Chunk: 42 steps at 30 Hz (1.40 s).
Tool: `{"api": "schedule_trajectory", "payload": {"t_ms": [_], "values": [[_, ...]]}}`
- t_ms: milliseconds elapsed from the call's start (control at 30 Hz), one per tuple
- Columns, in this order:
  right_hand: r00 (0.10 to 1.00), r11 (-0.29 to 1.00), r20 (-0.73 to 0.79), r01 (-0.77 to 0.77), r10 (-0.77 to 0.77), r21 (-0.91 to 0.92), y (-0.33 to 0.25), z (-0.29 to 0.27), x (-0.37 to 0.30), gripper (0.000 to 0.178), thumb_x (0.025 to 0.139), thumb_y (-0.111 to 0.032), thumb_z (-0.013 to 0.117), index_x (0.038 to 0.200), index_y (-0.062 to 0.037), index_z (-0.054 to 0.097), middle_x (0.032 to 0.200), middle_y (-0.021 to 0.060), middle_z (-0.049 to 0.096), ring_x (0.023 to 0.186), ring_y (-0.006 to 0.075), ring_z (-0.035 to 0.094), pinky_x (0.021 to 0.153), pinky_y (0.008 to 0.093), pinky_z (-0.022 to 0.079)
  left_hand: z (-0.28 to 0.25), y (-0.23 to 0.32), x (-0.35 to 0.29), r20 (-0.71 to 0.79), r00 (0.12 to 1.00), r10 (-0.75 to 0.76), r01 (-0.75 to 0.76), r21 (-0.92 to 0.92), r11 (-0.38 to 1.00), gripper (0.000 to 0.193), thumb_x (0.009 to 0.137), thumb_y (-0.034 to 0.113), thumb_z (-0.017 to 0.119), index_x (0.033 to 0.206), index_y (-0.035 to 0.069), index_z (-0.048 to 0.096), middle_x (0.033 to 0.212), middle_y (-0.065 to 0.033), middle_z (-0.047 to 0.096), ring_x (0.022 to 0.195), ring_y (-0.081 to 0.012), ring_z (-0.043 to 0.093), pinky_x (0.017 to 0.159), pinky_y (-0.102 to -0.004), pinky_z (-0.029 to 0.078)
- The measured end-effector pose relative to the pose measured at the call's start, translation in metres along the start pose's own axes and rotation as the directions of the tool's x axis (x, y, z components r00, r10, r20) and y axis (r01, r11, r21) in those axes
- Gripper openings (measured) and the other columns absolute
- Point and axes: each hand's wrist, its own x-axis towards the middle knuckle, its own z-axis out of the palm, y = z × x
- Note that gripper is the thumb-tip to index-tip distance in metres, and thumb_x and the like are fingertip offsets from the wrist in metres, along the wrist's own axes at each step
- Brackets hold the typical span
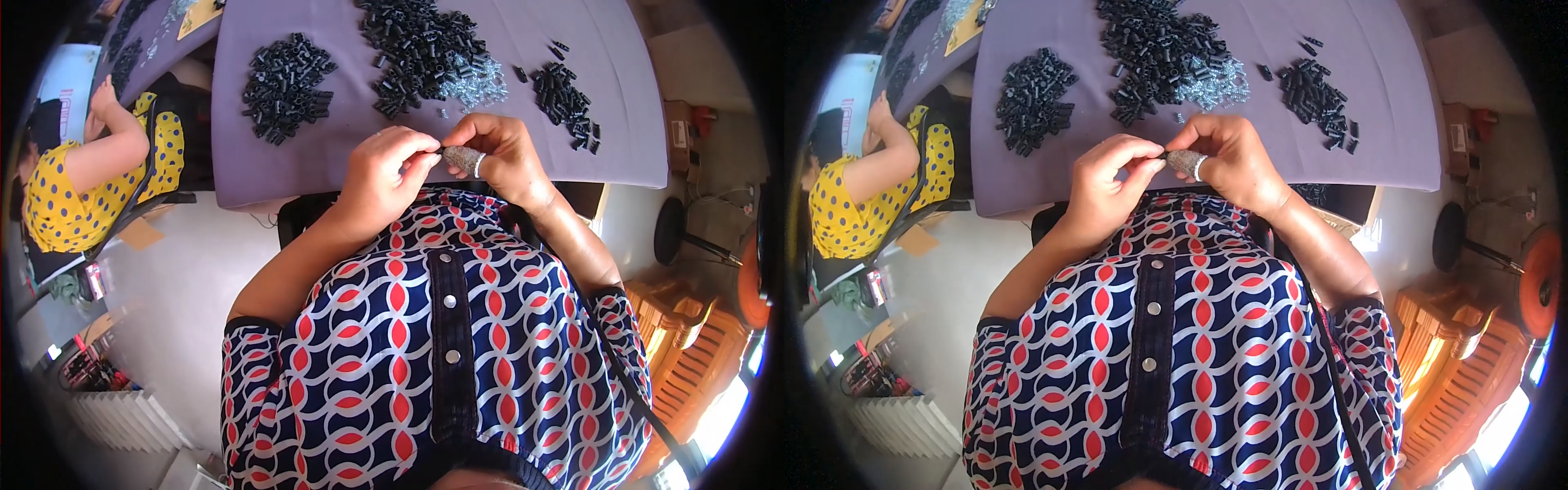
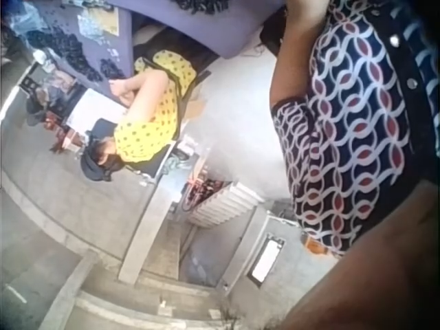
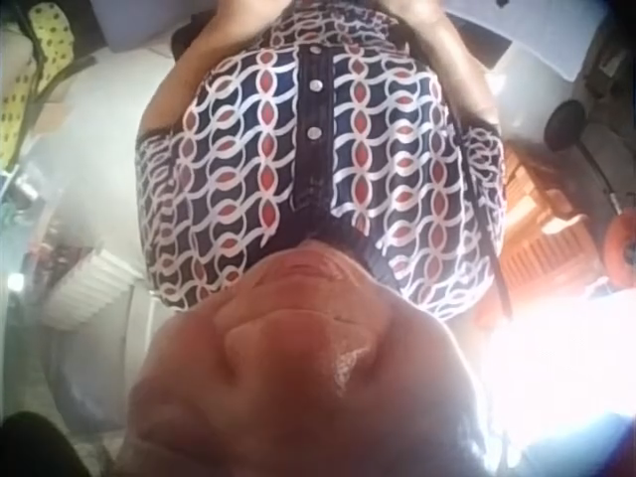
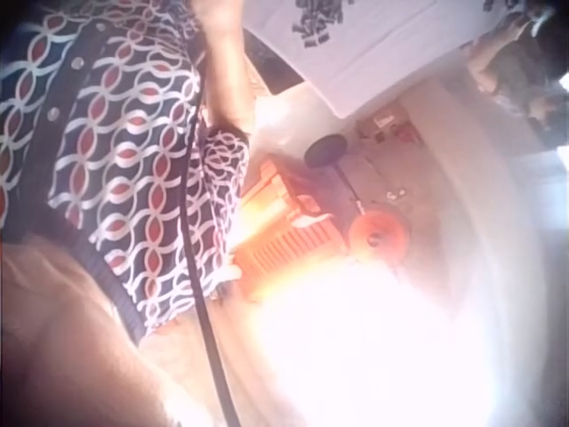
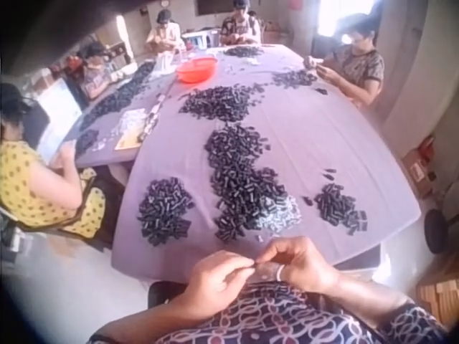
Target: Manually assembling small black plastic hardware components at a workshop table.
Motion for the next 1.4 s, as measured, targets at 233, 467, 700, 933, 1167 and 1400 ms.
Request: {"api": "schedule_trajectory", "payload": {"t_ms": [233, 467, 700, 933, 1167, 1400], "values": [[0.984, 0.927, 0.068, 0.18, -0.166, -0.328, -0.01, 0.002, -0.008, 0.011, 0.088, 0.007, 0.07, 0.098, 0.0026, 0.069, 0.096, 0.0059, 0.066, 0.09, 0.0124, 0.066, 0.077, 0.025, 0.052, -0.014, -0.007, 0.012, 0.484, 0.731, -0.481, 0.682, -0.478, 0.554, 0.013, 0.091, 0.004, 0.07, 0.101, -0.004, 0.071, 0.086, -0.0087, 0.073, 0.072, -0.0098, 0.065, 0.068, -0.0228, 0.053], [0.987, 0.98, 0.079, 0.151, -0.142, -0.126, -0.012, -0.008, -0.008, 0.042, 0.088, 0.015, 0.062, 0.129, 0.0022, 0.06, 0.104, 0.005, 0.069, 0.098, 0.0147, 0.068, 0.09, 0.0285, 0.054, -0.008, 0.003, 0.017, 0.469, 0.721, -0.511, 0.693, -0.513, 0.507, 0.015, 0.092, 0.006, 0.07, 0.104, -0.003, 0.069, 0.09, -0.0093, 0.073, 0.076, -0.0116, 0.066, 0.07, -0.0234, 0.054], [0.948, 0.794, 0.035, 0.283, -0.315, -0.538, -0.017, -0.01, -0.012, 0.057, 0.085, -0.002, 0.075, 0.139, -0.002, 0.055, 0.114, 0.01, 0.067, 0.102, 0.0196, 0.068, 0.09, 0.0297, 0.054, -0.009, 0.011, 0.015, 0.307, 0.785, -0.538, 0.605, -0.569, 0.557, 0.015, 0.094, 0.006, 0.067, 0.107, -0.001, 0.067, 0.097, -0.0108, 0.073, 0.082, -0.0139, 0.067, 0.076, -0.0261, 0.053], [0.829, 0.383, 0.14, 0.392, -0.541, -0.837, -0.013, 0.006, 0.001, 0.061, 0.066, 0.002, 0.07, 0.126, -0.0011, 0.061, 0.119, 0.018, 0.065, 0.105, 0.0362, 0.066, 0.087, 0.0409, 0.056, 0.0, 0.016, 0.014, 0.241, 0.81, -0.534, 0.543, -0.65, 0.531, 0.013, 0.091, 0.0, 0.069, 0.104, -0.003, 0.068, 0.096, -0.0094, 0.073, 0.085, -0.0133, 0.068, 0.08, -0.0251, 0.054], [0.863, 0.438, 0.096, 0.343, -0.496, -0.831, -0.006, 0.013, 0.009, 0.045, 0.071, -0.007, 0.073, 0.115, -0.0006, 0.063, 0.109, 0.0154, 0.067, 0.095, 0.0347, 0.067, 0.08, 0.0413, 0.057, 0.009, 0.009, 0.009, 0.158, 0.817, -0.555, 0.485, -0.708, 0.513, 0.013, 0.089, -0.002, 0.071, 0.102, -0.002, 0.07, 0.094, -0.0042, 0.071, 0.086, -0.0094, 0.065, 0.081, -0.0232, 0.052], [0.846, 0.544, 0.1, 0.423, -0.524, -0.725, -0.004, 0.007, 0.01, 0.043, 0.073, -0.009, 0.074, 0.115, 0.0, 0.063, 0.106, 0.0158, 0.067, 0.094, 0.0348, 0.068, 0.079, 0.0414, 0.057, 0.0, 0.013, 0.011, 0.368, 0.707, -0.604, 0.623, -0.728, 0.285, 0.017, 0.099, 0.012, 0.063, 0.108, -0.002, 0.068, 0.102, -0.0074, 0.07, 0.093, -0.0135, 0.066, 0.087, -0.0295, 0.051]]}}
